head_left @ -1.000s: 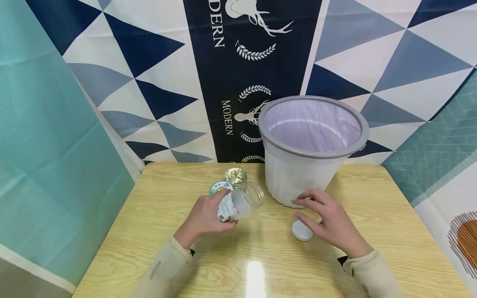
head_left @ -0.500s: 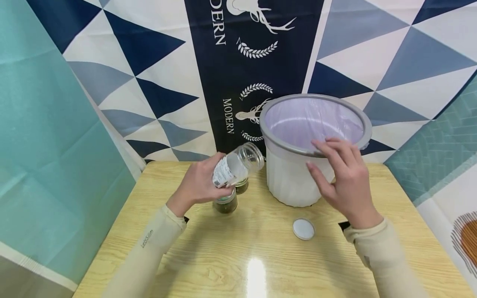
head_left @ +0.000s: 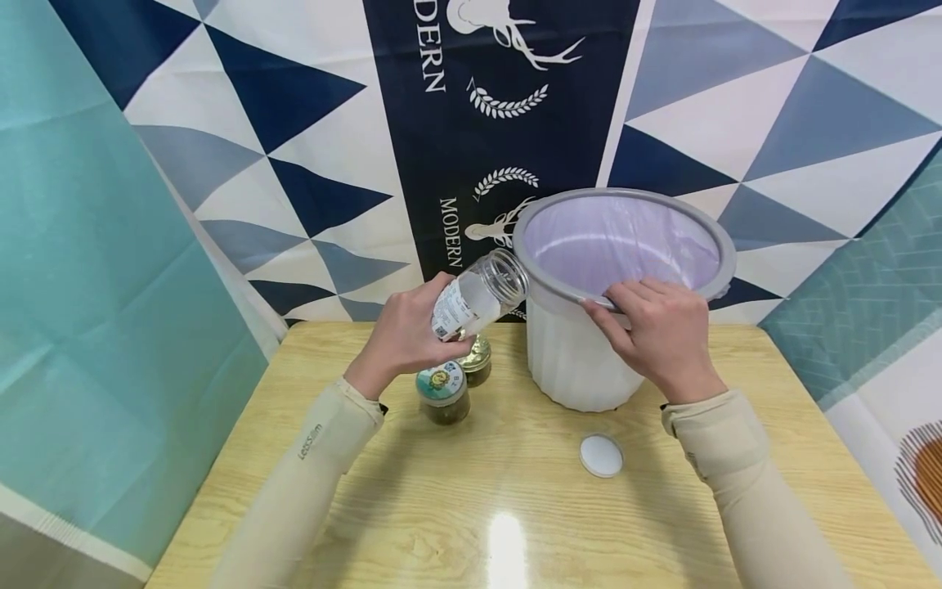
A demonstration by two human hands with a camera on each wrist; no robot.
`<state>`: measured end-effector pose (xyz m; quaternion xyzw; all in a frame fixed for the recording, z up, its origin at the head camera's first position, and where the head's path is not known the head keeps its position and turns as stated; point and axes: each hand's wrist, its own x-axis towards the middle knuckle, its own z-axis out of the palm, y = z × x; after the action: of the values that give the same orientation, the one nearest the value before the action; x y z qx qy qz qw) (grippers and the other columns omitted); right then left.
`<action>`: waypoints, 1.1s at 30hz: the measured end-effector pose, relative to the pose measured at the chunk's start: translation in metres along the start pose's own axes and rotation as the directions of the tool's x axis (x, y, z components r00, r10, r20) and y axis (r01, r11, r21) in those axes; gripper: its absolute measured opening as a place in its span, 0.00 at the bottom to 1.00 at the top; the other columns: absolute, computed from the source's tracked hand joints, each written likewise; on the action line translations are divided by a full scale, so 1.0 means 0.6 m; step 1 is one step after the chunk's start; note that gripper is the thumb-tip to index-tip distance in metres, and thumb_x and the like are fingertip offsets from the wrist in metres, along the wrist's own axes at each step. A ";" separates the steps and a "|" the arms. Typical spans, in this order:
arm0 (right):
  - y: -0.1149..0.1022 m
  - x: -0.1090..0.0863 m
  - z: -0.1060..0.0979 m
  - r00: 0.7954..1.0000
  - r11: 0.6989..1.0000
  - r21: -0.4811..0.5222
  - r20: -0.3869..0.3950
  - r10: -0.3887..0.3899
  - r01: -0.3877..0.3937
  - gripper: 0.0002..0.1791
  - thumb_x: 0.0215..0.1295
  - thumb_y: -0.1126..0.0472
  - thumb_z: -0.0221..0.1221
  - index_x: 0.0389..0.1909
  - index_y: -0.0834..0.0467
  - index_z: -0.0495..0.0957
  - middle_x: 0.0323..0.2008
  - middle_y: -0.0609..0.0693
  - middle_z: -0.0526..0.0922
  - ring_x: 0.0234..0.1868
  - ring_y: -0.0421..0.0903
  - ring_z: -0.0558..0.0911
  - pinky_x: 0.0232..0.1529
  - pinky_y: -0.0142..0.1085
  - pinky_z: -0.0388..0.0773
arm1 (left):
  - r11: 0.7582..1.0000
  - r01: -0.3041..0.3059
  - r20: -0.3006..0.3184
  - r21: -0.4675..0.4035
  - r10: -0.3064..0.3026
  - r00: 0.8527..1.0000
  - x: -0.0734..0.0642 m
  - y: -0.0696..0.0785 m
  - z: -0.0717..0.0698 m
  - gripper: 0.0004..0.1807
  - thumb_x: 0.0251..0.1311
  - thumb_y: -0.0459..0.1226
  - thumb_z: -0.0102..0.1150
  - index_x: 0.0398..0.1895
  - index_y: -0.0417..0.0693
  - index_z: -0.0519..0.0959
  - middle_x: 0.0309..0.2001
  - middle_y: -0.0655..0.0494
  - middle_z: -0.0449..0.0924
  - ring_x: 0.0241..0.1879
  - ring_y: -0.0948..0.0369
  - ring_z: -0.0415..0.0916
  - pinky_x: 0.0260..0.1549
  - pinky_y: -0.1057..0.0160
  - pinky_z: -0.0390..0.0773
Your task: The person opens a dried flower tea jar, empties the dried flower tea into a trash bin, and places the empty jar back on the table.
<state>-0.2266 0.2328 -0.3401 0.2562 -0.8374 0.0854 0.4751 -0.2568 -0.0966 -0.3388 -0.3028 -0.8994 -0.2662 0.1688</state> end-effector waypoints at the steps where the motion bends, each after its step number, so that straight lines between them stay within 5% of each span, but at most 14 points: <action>1: 0.002 0.000 0.001 1.000 1.000 0.003 0.002 -0.008 0.008 0.32 0.78 0.36 0.47 0.20 0.55 0.73 0.14 0.50 0.75 0.16 0.49 0.74 0.15 0.40 0.63 | 1.000 0.001 -0.001 0.001 -0.001 1.000 0.002 0.000 0.001 0.36 0.46 0.49 0.76 0.57 0.46 0.73 0.41 0.52 0.86 0.33 0.56 0.83 0.30 0.60 0.84; 10: 0.014 0.005 0.007 0.997 0.997 0.029 -0.043 -0.066 0.068 0.35 0.76 0.31 0.45 0.15 0.51 0.66 0.09 0.42 0.64 0.10 0.40 0.63 0.12 0.34 0.51 | 0.999 -0.017 -0.049 0.044 0.020 0.999 0.026 -0.009 -0.008 0.36 0.44 0.49 0.76 0.55 0.46 0.73 0.38 0.51 0.85 0.32 0.56 0.82 0.28 0.59 0.82; 25: 0.017 0.008 0.012 0.990 0.989 0.062 -0.055 -0.132 0.136 0.35 0.76 0.31 0.46 0.15 0.50 0.63 0.10 0.40 0.60 0.10 0.38 0.62 0.11 0.33 0.49 | 0.990 -0.017 -0.058 0.141 0.025 0.998 0.088 -0.015 -0.045 0.37 0.43 0.50 0.77 0.56 0.45 0.73 0.36 0.52 0.83 0.30 0.55 0.80 0.28 0.58 0.81; 33: 0.019 0.009 0.016 0.986 0.982 0.096 -0.062 -0.157 0.163 0.34 0.77 0.32 0.46 0.15 0.49 0.64 0.11 0.39 0.61 0.10 0.37 0.63 0.11 0.32 0.51 | 0.970 -0.001 -0.030 0.242 0.008 1.000 0.127 -0.015 -0.075 0.39 0.46 0.51 0.75 0.61 0.49 0.71 0.46 0.52 0.84 0.36 0.54 0.82 0.35 0.57 0.83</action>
<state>-0.2419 0.2370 -0.3392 0.3441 -0.7956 0.0961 0.4893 -0.3143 -0.0942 -0.2708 -0.2778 -0.9218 -0.1587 0.2190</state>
